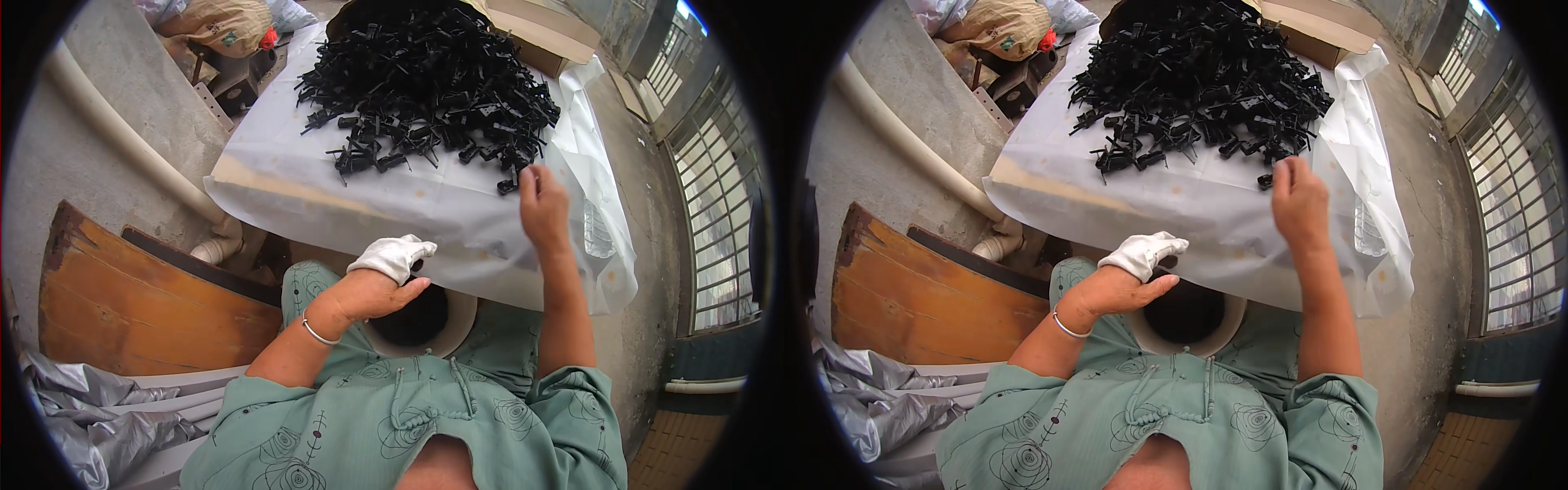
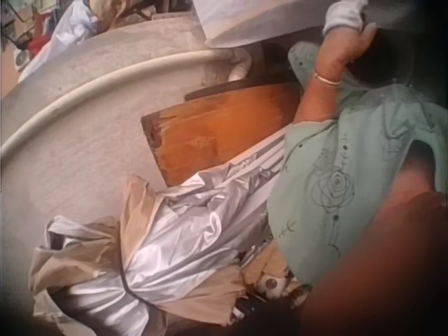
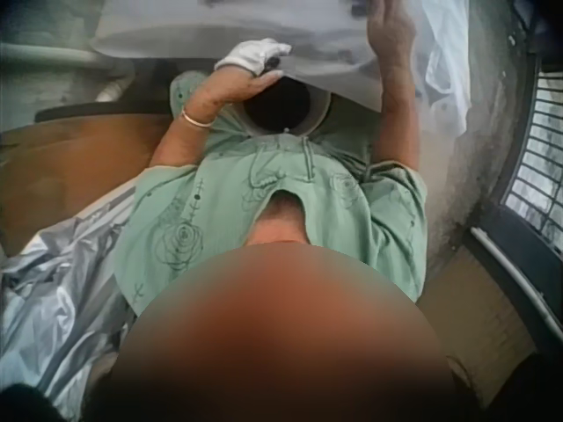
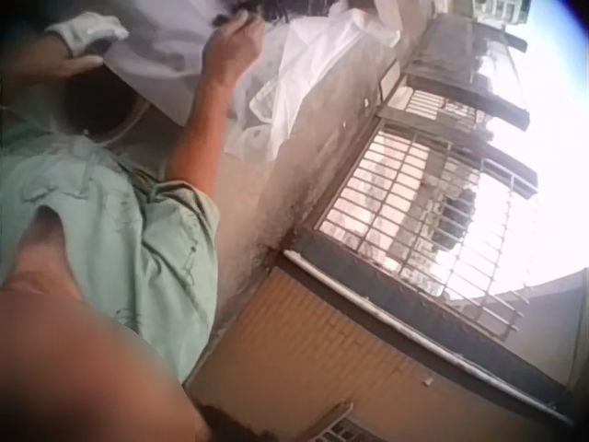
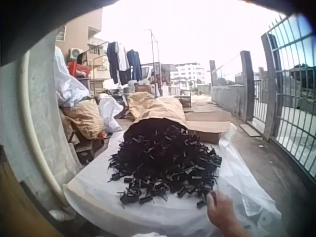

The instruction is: Wiping and inspecting small black plastic components with a white cloth.

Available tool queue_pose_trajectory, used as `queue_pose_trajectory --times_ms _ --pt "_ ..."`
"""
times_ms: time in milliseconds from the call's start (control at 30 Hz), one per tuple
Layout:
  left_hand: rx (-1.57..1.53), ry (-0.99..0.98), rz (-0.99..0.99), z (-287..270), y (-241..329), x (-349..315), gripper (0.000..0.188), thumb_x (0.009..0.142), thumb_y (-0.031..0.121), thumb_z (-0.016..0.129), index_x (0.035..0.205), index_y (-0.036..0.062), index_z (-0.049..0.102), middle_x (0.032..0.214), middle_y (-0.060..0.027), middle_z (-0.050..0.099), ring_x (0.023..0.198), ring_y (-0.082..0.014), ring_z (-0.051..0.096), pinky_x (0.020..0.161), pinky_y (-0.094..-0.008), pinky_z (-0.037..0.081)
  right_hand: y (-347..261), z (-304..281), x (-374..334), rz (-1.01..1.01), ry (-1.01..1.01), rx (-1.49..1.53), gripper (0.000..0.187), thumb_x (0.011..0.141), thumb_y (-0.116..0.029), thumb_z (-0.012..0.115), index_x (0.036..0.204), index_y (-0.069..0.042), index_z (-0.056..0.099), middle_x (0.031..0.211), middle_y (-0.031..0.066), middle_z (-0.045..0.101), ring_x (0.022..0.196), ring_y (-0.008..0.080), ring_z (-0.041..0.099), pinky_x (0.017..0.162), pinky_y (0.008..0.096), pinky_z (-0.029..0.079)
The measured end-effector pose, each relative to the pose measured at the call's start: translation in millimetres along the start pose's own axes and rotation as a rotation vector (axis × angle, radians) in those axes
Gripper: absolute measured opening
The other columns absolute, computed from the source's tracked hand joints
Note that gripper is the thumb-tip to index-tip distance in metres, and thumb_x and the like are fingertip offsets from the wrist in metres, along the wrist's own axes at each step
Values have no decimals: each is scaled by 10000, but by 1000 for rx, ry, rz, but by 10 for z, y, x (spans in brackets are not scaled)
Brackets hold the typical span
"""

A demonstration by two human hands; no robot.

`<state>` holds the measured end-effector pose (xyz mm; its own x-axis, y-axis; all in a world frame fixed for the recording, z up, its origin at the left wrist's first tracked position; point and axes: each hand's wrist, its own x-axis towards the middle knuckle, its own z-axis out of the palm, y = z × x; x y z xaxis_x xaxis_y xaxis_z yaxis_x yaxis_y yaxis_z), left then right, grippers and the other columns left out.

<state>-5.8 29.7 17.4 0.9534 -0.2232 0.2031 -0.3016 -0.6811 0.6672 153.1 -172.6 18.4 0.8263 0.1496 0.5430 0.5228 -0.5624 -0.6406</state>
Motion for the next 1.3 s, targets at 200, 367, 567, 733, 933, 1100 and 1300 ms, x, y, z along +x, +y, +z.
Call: queue_pose_trajectory --times_ms 200,367,567,733,933,1100,1300 --pt "-336 73 -19 49 140 12 325 786 120 592 1102 49 569 1004 -116 591 895 -289 573 845 -345 447 468 157 326 153 -324 -218 303 809 -247 546 817 51 595 819 231 613 806 384 589 731 441 446" --pt "-581 118 443 -541 1070 -34 222 801 92 592 1002 -4 588 985 -132 606 910 -277 581 817 -336 460 15 189 -108 4 -391 -286 210 813 -214 555 898 -28 602 790 197 623 775 357 598 698 413 460" --pt "-1086 245 817 -363 1592 -182 138 728 53 699 813 43 591 862 -175 622 757 -294 574 603 -329 503 -119 0 -97 71 -393 -301 191 822 -199 541 915 -38 588 834 200 626 798 343 598 715 409 465" --pt "-1498 -379 540 -569 1610 -51 355 808 107 628 1048 -130 518 858 -172 621 701 -273 636 600 -319 511 411 -85 184 46 -53 -377 247 821 -249 559 933 -31 590 857 178 636 810 342 609 722 410 480" --pt "-1033 -749 338 -178 1231 -538 495 885 277 469 1272 -19 383 1267 -126 435 1117 -230 488 936 -251 386 304 383 400 255 -310 -396 374 794 -324 581 1005 -15 576 947 186 629 901 338 594 785 401 467" --pt "-1236 -283 538 -516 1618 177 246 788 68 572 969 -92 528 807 -111 627 588 -213 603 496 -300 484 148 474 210 93 -406 -247 301 766 -219 591 990 -24 541 863 184 626 831 334 603 742 401 473" --pt "-464 264 19 -237 830 25 147 851 -43 488 992 -34 528 1102 -150 545 702 -130 609 575 -224 499 62 80 115 -83 -332 -28 264 736 -161 598 941 -22 506 643 158 559 647 326 579 596 415 446"
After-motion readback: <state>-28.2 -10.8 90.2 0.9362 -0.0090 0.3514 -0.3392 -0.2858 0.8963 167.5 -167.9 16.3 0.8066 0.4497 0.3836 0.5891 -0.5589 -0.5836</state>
